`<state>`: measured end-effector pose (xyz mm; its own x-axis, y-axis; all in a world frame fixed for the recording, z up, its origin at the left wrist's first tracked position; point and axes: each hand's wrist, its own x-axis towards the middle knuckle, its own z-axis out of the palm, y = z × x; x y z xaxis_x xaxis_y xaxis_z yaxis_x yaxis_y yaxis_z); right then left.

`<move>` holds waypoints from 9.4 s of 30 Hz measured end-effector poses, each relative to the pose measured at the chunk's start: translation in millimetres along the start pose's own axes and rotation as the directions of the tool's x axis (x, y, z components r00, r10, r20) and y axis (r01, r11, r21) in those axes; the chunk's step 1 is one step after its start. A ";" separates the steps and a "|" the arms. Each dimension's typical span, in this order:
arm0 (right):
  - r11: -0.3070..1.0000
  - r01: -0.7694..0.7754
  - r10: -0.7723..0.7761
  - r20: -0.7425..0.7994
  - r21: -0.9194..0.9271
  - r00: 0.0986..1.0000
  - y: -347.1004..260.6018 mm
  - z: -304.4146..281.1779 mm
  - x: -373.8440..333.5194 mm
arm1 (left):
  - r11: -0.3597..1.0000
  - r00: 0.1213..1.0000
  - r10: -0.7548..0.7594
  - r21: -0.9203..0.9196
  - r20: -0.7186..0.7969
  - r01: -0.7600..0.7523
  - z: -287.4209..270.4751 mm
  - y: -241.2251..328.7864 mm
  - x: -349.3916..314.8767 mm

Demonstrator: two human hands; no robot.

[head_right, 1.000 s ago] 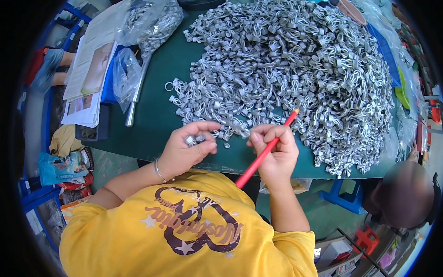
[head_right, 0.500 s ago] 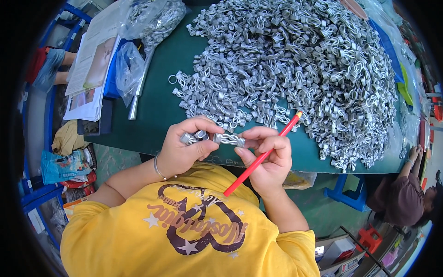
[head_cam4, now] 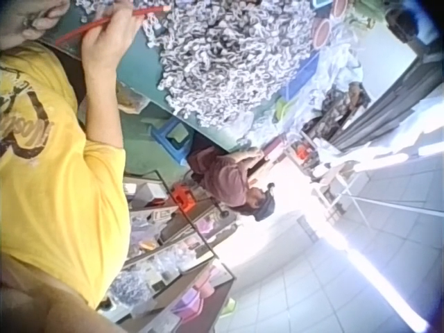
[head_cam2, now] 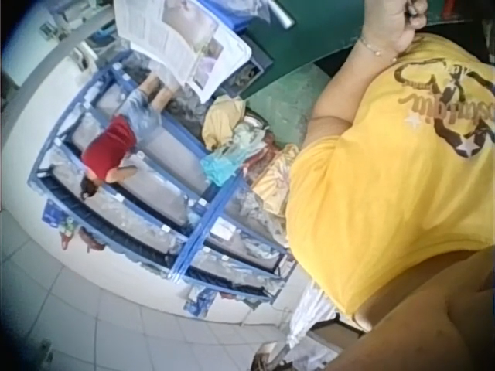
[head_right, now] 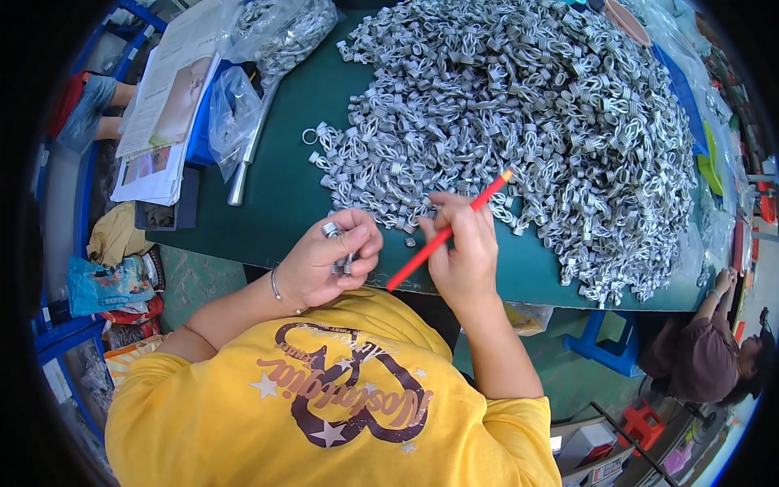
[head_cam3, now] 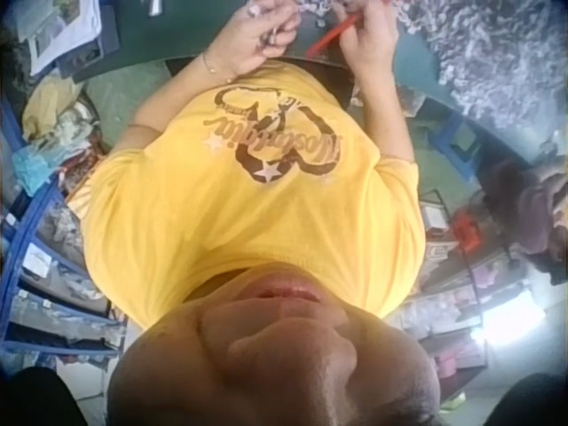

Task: The person picks up a white component and a metal ring from a pile, fits the ring onto the component, and checks the fit using a red tool.

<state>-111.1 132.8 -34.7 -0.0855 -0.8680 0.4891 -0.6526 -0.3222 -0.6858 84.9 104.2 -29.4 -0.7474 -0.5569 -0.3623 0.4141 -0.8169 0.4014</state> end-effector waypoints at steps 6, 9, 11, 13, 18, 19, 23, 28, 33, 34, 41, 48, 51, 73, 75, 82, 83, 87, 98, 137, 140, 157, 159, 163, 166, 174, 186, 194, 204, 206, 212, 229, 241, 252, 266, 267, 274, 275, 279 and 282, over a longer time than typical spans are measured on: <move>0.984 0.094 -0.077 0.113 -0.154 0.991 7.1 4.7 3.2 | 0.876 0.983 0.101 0.482 -0.150 -0.016 14.9 7.6 -3.0; 0.996 -0.068 0.065 0.056 0.050 0.996 4.2 2.7 -2.5 | 0.755 0.967 0.222 0.650 -0.127 -0.088 11.5 1.3 2.3; 0.958 -0.160 0.164 0.004 0.236 0.986 0.6 1.8 -3.7 | 0.509 0.917 0.399 0.835 -0.016 -0.207 8.3 -5.2 6.7; 0.759 -0.333 0.371 0.047 0.559 0.927 -5.6 0.2 -5.7 | 0.454 0.912 0.409 0.863 0.018 -0.221 10.8 -4.8 7.9; 0.477 -0.478 0.499 0.221 0.737 0.838 -24.5 -5.5 -3.9 | 0.236 0.843 0.505 0.911 0.183 -0.339 9.5 -5.3 10.1; 0.499 -0.467 0.492 0.205 0.730 0.846 -26.5 -5.1 -3.2 | 0.221 0.838 0.508 0.909 0.201 -0.353 11.4 -3.2 8.4; 0.425 -0.467 0.503 0.227 0.775 0.834 -27.3 -11.5 -0.7 | 0.352 0.854 0.503 0.871 0.133 -0.343 11.3 -1.1 5.6; 0.372 -0.531 0.484 0.328 0.761 0.811 -22.1 -12.6 -3.2 | 0.428 0.887 0.455 0.854 0.080 -0.297 12.1 2.8 3.8; 0.449 -0.400 0.294 0.290 0.799 0.911 -7.0 -6.1 -11.0 | 0.394 0.843 0.513 0.830 0.158 -0.395 13.7 3.6 6.2; 0.443 -0.407 0.300 0.296 0.799 0.907 -5.3 -5.4 -11.4 | 0.427 0.857 0.493 0.816 0.150 -0.389 15.9 6.1 5.4; 0.746 -0.041 0.092 -0.043 0.665 0.995 -9.9 -0.9 -14.4 | 0.644 0.906 0.422 0.706 -0.007 -0.295 12.4 4.2 4.2; 0.795 0.059 -0.002 -0.095 0.603 0.995 -17.2 2.7 -12.0 | 0.755 0.951 0.307 0.621 -0.049 -0.212 11.6 4.3 3.2; 0.819 0.089 -0.034 -0.108 0.566 0.994 -20.7 3.3 -9.0 | 0.838 0.973 0.211 0.530 -0.098 -0.128 12.2 4.5 3.4; 0.963 0.230 -0.216 0.111 -0.142 0.970 7.1 7.3 31.1 | 0.876 0.976 0.194 0.466 -0.099 -0.127 4.4 17.8 -1.0; 0.987 0.127 -0.113 0.136 -0.101 0.984 7.8 1.8 27.9 | 0.828 0.969 0.226 0.544 -0.098 -0.138 6.5 16.2 3.1; 0.894 0.033 0.025 -0.123 0.447 0.992 -7.5 -2.6 9.8 | 0.769 0.967 0.244 0.622 -0.077 -0.144 14.8 14.6 9.6; 0.883 0.059 0.003 -0.131 0.465 0.991 -7.9 0.8 7.3 | 0.760 0.973 0.228 0.631 -0.041 -0.152 14.5 15.2 9.7; 0.892 0.174 -0.131 -0.130 0.418 0.983 -5.1 4.1 6.2 | 0.757 0.973 0.231 0.633 -0.028 -0.161 17.0 20.1 7.1; 0.551 -0.305 0.313 0.146 0.777 0.938 -17.2 0.1 0.6 | 0.259 0.782 0.575 0.852 0.241 -0.454 6.4 15.5 7.2; 0.989 0.125 -0.125 0.016 -0.079 0.992 6.9 25.6 8.7 | 0.989 0.990 0.144 0.033 0.007 -0.144 -9.9 8.5 0.9; 0.994 0.097 -0.097 0.016 -0.048 0.995 9.4 24.2 7.4 | 0.963 0.980 0.180 0.220 -0.083 -0.158 -5.6 12.9 -0.3; 0.390 -0.250 0.215 0.177 0.886 0.961 -3.8 16.0 -11.1 | 0.499 0.859 0.492 0.762 0.143 -0.413 10.7 14.9 5.1; 0.499 -0.186 0.179 0.109 0.846 0.978 -5.4 18.2 -12.4 | 0.294 0.769 0.568 0.801 0.293 -0.522 11.2 12.4 4.3; 0.704 -0.033 0.092 -0.045 0.710 0.995 -9.0 17.0 -14.6 | 0.365 0.782 0.581 0.787 0.224 -0.497 15.0 8.9 2.0; 0.755 0.050 0.048 -0.131 0.654 0.990 -13.3 16.0 -12.2 | 0.645 0.894 0.446 0.702 -0.026 -0.302 17.4 10.7 -1.3; 0.854 0.378 -0.374 -0.084 0.359 0.924 -18.5 15.6 5.4 | 0.999 0.987 0.032 -0.014 -0.155 -0.034 11.1 11.8 1.9; 0.981 0.163 -0.168 -0.041 -0.110 0.985 17.6 22.4 29.2 | 0.966 0.982 0.173 0.205 -0.072 -0.155 4.0 16.2 3.0; 0.645 -0.298 0.396 0.026 0.704 0.918 -17.6 7.9 14.4 | 0.805 0.947 0.282 0.575 -0.156 -0.145 15.0 21.0 6.5; 0.382 -0.428 0.439 0.247 0.819 0.864 -24.8 3.2 2.5 | 0.814 0.945 0.316 0.535 -0.081 -0.226 16.0 21.3 7.4; 0.391 -0.364 0.355 0.226 0.845 0.907 -18.1 8.7 -2.9 | 0.790 0.942 0.323 0.573 -0.089 -0.217 18.4 22.1 4.2; 0.795 -0.063 0.101 -0.029 0.604 0.994 -7.9 14.5 -13.9 | 0.269 0.732 0.552 0.745 0.400 -0.610 14.1 19.9 12.3; 0.812 0.213 -0.150 -0.157 0.543 0.976 -27.9 24.8 5.4 | 0.965 0.983 0.137 0.242 -0.123 -0.104 7.4 13.7 4.9; 0.720 -0.142 0.243 -0.055 0.680 0.968 -23.6 26.5 8.7 | 0.997 0.998 0.019 0.070 -0.064 -0.015 1.5 15.7 4.1; 0.710 -0.179 0.272 -0.031 0.681 0.962 -20.8 24.4 7.1 | 0.987 0.989 0.017 0.161 -0.145 0.007 -2.6 11.5 8.1; 0.655 -0.407 0.344 0.229 0.637 0.911 -20.9 2.3 63.7 | 0.963 0.989 0.123 0.249 -0.086 -0.098 -2.4 24.5 10.0; 0.654 -0.419 0.352 0.237 0.630 0.906 -17.9 -2.1 79.2 | 0.961 0.989 0.125 0.259 -0.085 -0.099 -3.7 25.8 9.6; 0.883 -0.425 0.400 0.155 0.197 0.903 14.4 -39.5 274.3 | 0.944 0.981 0.168 0.303 -0.098 -0.131 -4.5 41.7 -6.3; 0.869 -0.361 0.392 -0.026 0.339 0.919 26.5 -46.7 303.1 | 0.950 0.978 0.167 0.286 -0.125 -0.126 -5.0 42.9 -5.6; 0.762 -0.230 0.530 -0.380 0.605 0.758 69.2 -76.2 353.6 | 0.945 0.978 0.191 0.285 -0.080 -0.161 -5.8 43.6 -5.1; 0.668 -0.268 0.471 -0.115 0.694 0.875 47.4 -55.1 312.6 | 0.943 0.965 0.248 0.249 -0.083 -0.221 -12.2 45.1 -2.7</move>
<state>-210.3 -132.9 115.3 -0.4688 -0.8674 0.1668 0.1096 -0.2445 -0.9634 111.9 66.9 -20.6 -0.5755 -0.7526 -0.3199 0.4264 -0.6100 0.6679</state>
